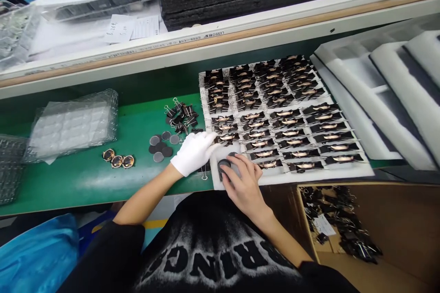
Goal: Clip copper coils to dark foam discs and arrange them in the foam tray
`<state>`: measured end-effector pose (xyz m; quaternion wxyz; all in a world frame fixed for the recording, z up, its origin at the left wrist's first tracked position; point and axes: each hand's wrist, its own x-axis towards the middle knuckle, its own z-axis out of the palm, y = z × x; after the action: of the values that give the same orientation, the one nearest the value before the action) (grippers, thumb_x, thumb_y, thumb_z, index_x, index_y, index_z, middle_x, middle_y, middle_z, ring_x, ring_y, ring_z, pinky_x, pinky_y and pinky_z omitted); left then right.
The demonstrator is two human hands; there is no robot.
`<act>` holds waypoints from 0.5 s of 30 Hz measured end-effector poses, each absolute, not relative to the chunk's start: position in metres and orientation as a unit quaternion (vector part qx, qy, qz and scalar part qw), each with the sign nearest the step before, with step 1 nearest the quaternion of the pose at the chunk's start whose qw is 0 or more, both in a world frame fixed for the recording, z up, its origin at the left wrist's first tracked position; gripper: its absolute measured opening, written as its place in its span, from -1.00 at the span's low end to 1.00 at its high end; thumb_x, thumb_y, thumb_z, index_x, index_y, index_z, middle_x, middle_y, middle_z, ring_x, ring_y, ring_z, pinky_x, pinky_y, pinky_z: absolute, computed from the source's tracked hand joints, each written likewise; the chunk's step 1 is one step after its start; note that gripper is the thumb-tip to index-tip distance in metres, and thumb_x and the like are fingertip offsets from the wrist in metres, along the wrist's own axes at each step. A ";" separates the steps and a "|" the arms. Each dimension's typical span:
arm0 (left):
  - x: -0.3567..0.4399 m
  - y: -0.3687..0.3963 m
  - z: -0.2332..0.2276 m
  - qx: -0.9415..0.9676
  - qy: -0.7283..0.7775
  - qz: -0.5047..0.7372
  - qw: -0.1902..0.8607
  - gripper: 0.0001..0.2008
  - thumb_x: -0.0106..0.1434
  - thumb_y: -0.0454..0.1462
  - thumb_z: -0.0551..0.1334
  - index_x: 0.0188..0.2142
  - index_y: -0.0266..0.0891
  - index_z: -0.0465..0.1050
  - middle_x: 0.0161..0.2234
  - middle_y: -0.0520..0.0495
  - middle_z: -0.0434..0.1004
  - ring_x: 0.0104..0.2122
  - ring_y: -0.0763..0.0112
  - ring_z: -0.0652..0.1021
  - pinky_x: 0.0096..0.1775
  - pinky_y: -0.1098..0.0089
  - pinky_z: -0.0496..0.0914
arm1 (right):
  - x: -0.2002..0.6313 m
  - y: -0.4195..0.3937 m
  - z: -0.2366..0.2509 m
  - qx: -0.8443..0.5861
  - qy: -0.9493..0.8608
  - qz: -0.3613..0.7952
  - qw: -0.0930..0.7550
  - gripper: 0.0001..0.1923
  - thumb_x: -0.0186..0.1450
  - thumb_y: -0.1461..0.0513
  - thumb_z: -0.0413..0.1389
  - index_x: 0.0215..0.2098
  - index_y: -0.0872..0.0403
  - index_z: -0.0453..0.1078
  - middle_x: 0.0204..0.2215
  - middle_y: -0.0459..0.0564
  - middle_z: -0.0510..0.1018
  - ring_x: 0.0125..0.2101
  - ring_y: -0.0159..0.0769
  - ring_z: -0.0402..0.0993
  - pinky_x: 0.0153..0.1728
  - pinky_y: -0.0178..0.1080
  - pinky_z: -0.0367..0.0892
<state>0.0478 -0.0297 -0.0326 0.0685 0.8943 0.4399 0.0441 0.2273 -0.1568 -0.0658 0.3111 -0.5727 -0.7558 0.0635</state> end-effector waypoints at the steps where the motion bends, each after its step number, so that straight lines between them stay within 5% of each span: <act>1: 0.050 -0.031 -0.033 0.892 0.446 0.041 0.067 -0.58 0.54 -0.08 0.01 0.15 -0.27 0.44 -0.10 -0.21 0.63 -0.13 0.14 0.61 -0.16 0.22 0.37 | 0.226 -0.156 -0.066 -0.571 -0.756 0.064 0.312 -0.75 0.38 0.34 0.17 0.00 0.00 0.52 0.11 0.13 0.57 0.23 0.05 0.39 0.13 0.05 0.15; 6: 0.055 -0.040 -0.044 0.856 0.506 0.099 0.026 -0.57 0.47 0.01 0.11 0.12 -0.15 0.52 0.02 -0.27 0.56 -0.03 0.00 0.52 -0.12 0.14 0.31 | 0.222 -0.156 -0.066 -0.586 -0.760 0.049 0.276 -0.78 0.41 0.28 0.17 0.02 -0.01 0.52 0.14 0.16 0.53 0.20 0.09 0.35 0.11 0.08 0.15; 11: 0.049 -0.044 -0.058 0.808 0.567 0.159 0.001 -0.47 0.38 0.06 0.23 0.16 -0.23 0.50 -0.03 -0.31 0.52 -0.02 -0.02 0.49 -0.06 0.11 0.32 | 0.222 -0.156 -0.058 -0.610 -0.767 0.019 0.201 -0.66 0.46 0.18 0.12 0.16 0.10 0.45 -0.08 0.20 0.59 -0.13 0.01 0.40 -0.20 -0.04 0.20; 15: 0.040 -0.055 -0.048 0.819 0.547 0.173 0.025 -0.51 0.44 0.00 0.17 0.21 -0.22 0.43 0.02 -0.29 0.52 0.04 0.01 0.49 0.01 0.12 0.35 | 0.223 -0.153 -0.052 -0.605 -0.779 0.024 0.164 -0.64 0.47 0.18 0.09 0.18 0.12 0.42 0.11 0.23 0.56 -0.09 0.06 0.39 -0.21 -0.03 0.17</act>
<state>0.0396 -0.0548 -0.0482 0.0248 0.8189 0.5467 0.1732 0.2226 -0.1525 -0.0520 0.1639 -0.6045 -0.7792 0.0236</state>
